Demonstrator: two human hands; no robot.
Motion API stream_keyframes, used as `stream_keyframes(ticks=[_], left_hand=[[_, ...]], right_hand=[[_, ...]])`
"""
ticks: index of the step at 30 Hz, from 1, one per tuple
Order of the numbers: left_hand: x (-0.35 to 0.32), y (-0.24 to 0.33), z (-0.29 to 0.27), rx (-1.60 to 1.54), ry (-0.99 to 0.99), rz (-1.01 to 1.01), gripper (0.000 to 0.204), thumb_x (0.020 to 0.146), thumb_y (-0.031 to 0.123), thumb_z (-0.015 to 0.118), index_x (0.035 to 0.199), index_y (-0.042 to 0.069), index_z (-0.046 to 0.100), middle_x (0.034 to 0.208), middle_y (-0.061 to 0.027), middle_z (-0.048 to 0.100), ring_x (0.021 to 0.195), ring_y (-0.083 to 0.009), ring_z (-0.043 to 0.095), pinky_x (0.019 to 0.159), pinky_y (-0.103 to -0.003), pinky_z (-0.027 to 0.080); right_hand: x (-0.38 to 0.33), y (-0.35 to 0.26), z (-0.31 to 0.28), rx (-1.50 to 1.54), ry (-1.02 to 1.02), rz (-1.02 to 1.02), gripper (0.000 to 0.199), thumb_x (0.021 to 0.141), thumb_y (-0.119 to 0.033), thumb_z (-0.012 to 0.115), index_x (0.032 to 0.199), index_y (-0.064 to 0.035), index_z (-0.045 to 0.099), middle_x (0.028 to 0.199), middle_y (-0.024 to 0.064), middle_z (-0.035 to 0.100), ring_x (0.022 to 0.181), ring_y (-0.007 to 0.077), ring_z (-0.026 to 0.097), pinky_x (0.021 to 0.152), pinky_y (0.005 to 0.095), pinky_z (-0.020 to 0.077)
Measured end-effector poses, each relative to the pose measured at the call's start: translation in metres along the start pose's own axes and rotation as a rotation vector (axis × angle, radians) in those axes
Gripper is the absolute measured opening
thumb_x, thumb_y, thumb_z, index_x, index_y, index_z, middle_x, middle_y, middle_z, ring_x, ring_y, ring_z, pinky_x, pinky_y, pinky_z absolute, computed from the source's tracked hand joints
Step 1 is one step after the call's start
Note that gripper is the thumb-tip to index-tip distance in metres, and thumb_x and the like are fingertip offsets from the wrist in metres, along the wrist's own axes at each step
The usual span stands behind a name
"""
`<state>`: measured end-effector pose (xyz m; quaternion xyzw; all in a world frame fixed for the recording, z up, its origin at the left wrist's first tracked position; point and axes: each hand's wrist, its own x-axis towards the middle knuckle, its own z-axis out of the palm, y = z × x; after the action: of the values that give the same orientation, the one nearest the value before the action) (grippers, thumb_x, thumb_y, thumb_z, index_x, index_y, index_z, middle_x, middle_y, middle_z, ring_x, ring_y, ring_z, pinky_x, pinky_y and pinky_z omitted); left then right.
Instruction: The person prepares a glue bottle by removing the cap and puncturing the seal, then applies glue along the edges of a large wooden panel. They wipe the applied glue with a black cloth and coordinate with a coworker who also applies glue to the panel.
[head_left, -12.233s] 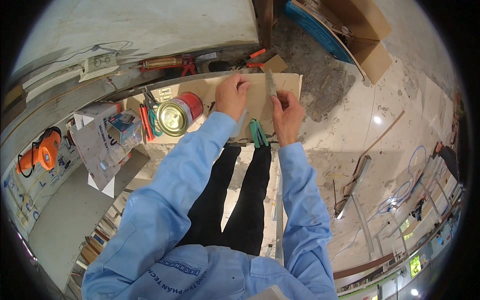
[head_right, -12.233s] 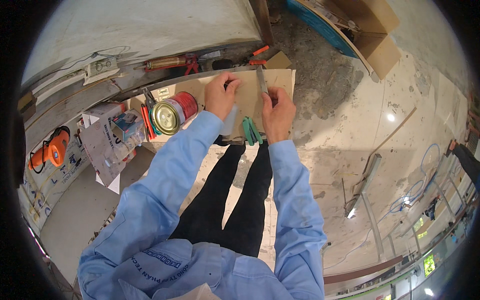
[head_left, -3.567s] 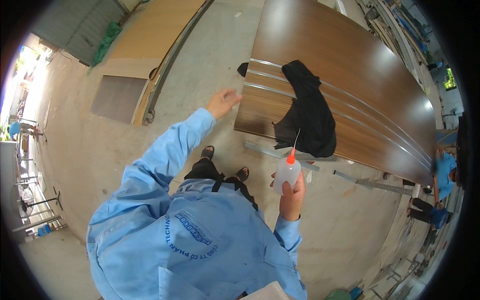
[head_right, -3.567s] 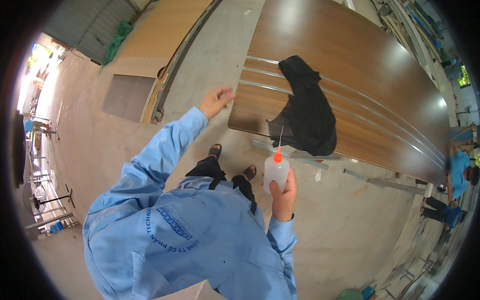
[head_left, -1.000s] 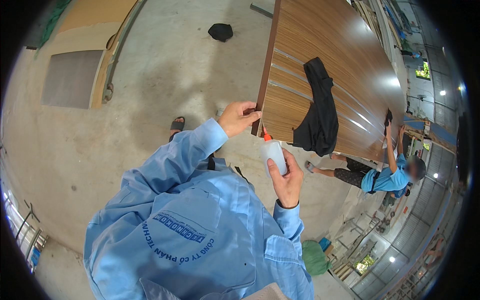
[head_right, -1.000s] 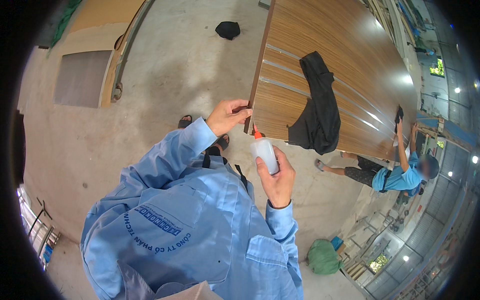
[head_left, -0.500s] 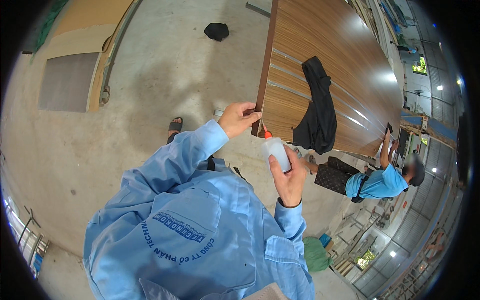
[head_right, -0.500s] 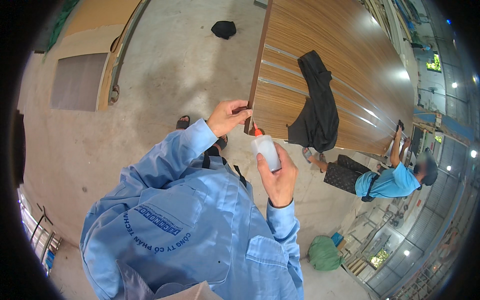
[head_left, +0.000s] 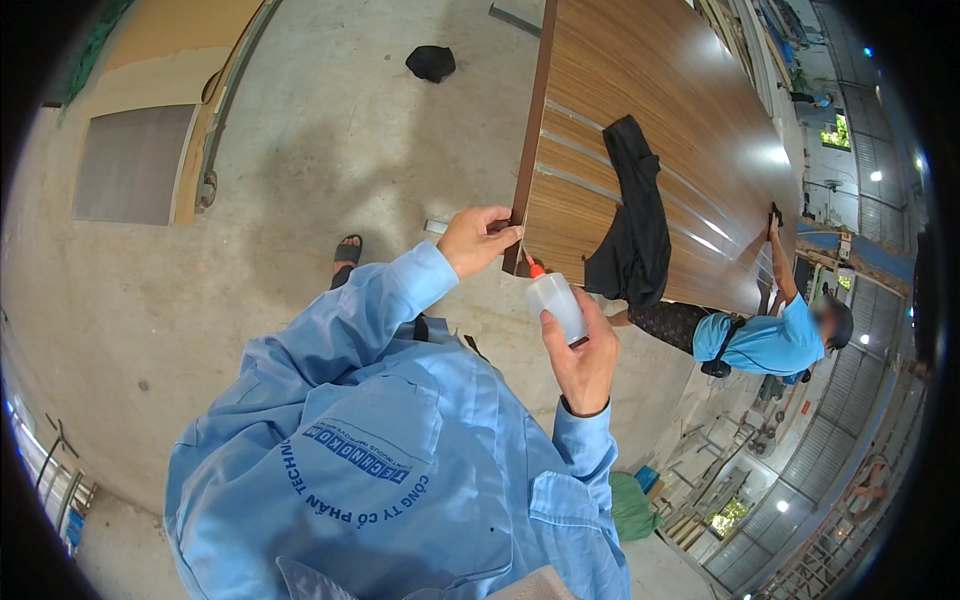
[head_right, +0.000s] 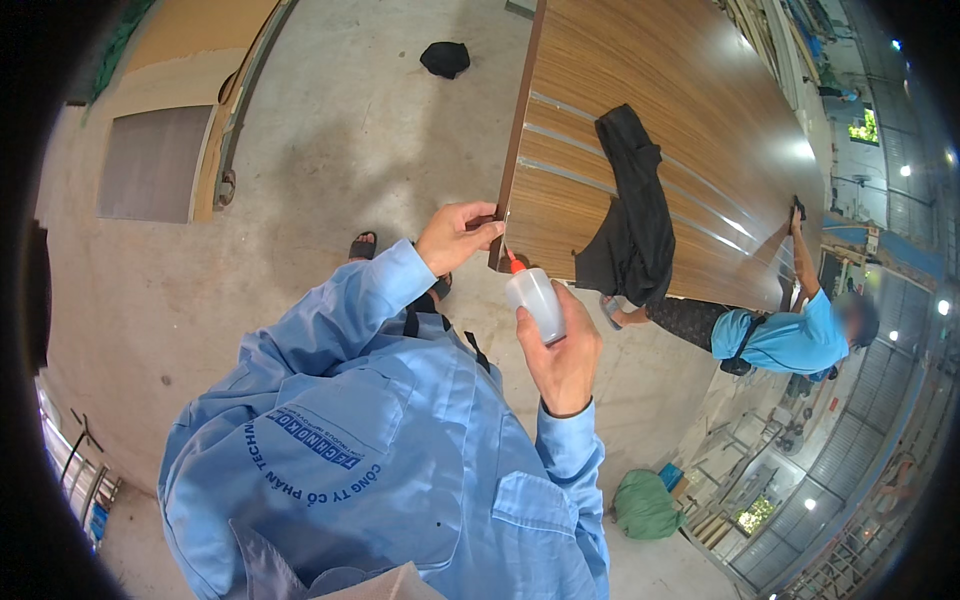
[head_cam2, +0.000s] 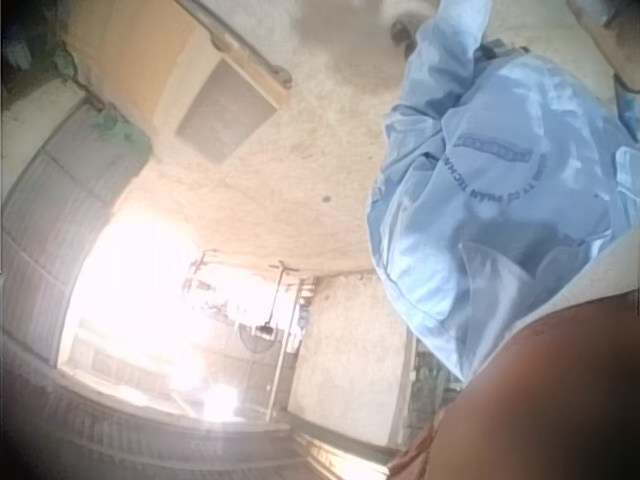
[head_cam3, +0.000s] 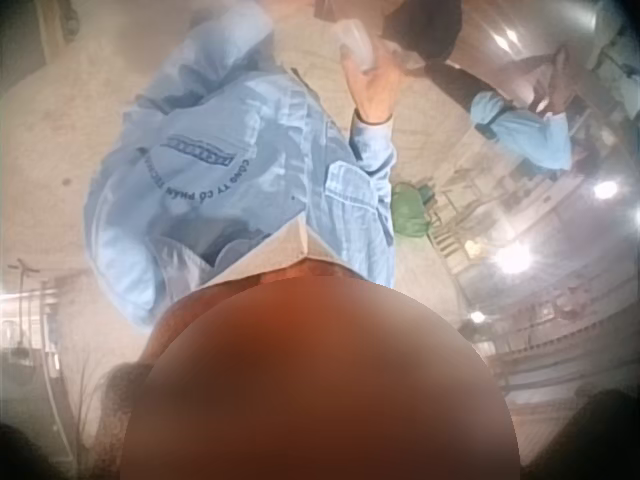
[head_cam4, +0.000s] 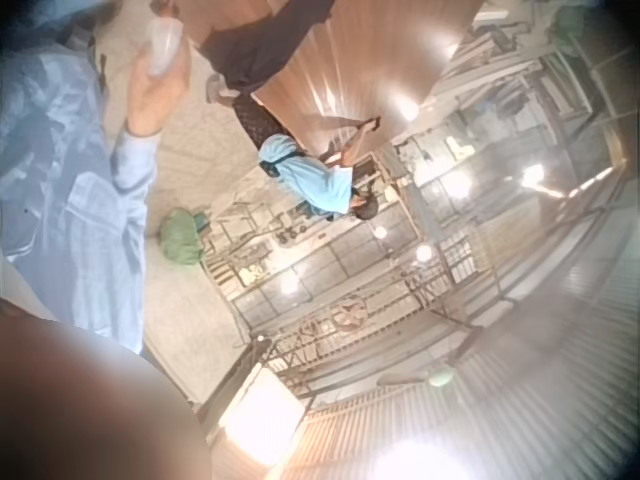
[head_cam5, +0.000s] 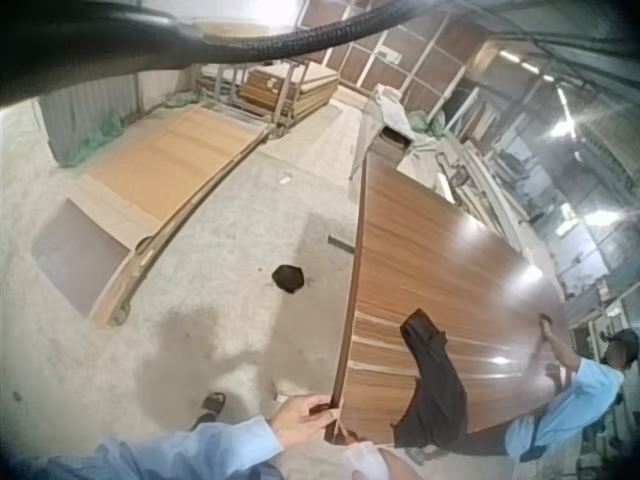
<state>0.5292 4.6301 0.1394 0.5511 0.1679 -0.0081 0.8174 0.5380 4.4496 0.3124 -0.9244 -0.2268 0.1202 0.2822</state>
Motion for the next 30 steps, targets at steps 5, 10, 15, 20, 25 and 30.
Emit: stream_keyframes(ticks=[5,10,15,20,25,30], left_hand=[[-0.003,0.006,0.001,0.007,0.012,0.009,0.033,0.101,0.014,0.062,0.129,-0.003,0.062,0.117,-0.0092,0.07,0.106,-0.0156,0.067,0.091,-0.034,0.058],[-0.006,-0.004,-0.001,-0.209,0.055,-0.057,0.039,0.097,0.022,0.067,0.127,-0.004,0.063,0.106,-0.0098,0.074,0.099,-0.0172,0.07,0.085,-0.031,0.056],[-0.022,0.013,-0.051,0.132,0.574,0.194,0.035,0.102,0.017,0.062,0.134,0.004,0.06,0.118,-0.0061,0.068,0.104,-0.0178,0.066,0.091,-0.033,0.054],[-0.018,0.068,-0.033,0.881,0.392,0.531,0.028,0.088,0.016,0.074,0.115,0.012,0.073,0.109,-0.0094,0.069,0.103,-0.0258,0.065,0.086,-0.039,0.051],[0.071,0.079,0.13,1.121,-0.044,1.005,0.065,0.081,0.041,0.078,0.138,0.016,0.058,0.145,-0.0157,0.052,0.138,-0.0374,0.045,0.108,-0.05,0.04],[0.106,0.035,0.178,1.326,-0.216,0.776,0.045,0.079,0.029,0.078,0.119,0.013,0.065,0.125,-0.0139,0.055,0.128,-0.0381,0.046,0.103,-0.054,0.04]], right_hand=[[-0.01,0.029,0.005,0.174,0.026,0.097,0.055,0.088,-0.017,0.077,0.133,0.008,0.056,0.12,0.0217,0.067,0.104,0.0296,0.069,0.086,0.038,0.0557],[-0.022,0.065,0.012,0.769,0.052,0.197,0.063,0.091,-0.016,0.076,0.143,0.0053,0.047,0.131,0.0156,0.061,0.116,0.0252,0.063,0.098,0.0394,0.0525],[-0.033,0.087,0.013,1.123,0.058,0.097,0.071,0.088,-0.019,0.078,0.146,0.0035,0.042,0.137,0.0161,0.057,0.124,0.0288,0.059,0.106,0.0483,0.0503],[-0.032,0.095,0.006,1.272,0.056,0.066,0.086,0.082,-0.032,0.084,0.148,-0.0001,0.038,0.142,0.0143,0.053,0.131,0.0285,0.054,0.113,0.0598,0.0415],[-0.028,0.102,-0.01,1.365,0.133,-0.041,0.095,0.08,-0.042,0.086,0.149,0.0011,0.037,0.14,0.0154,0.054,0.129,0.0293,0.055,0.11,0.0526,0.0445],[-0.03,0.108,-0.023,1.38,0.192,-0.108,0.093,0.08,-0.042,0.086,0.147,0.0036,0.04,0.14,0.0174,0.053,0.128,0.0291,0.054,0.103,0.044,0.0483]])
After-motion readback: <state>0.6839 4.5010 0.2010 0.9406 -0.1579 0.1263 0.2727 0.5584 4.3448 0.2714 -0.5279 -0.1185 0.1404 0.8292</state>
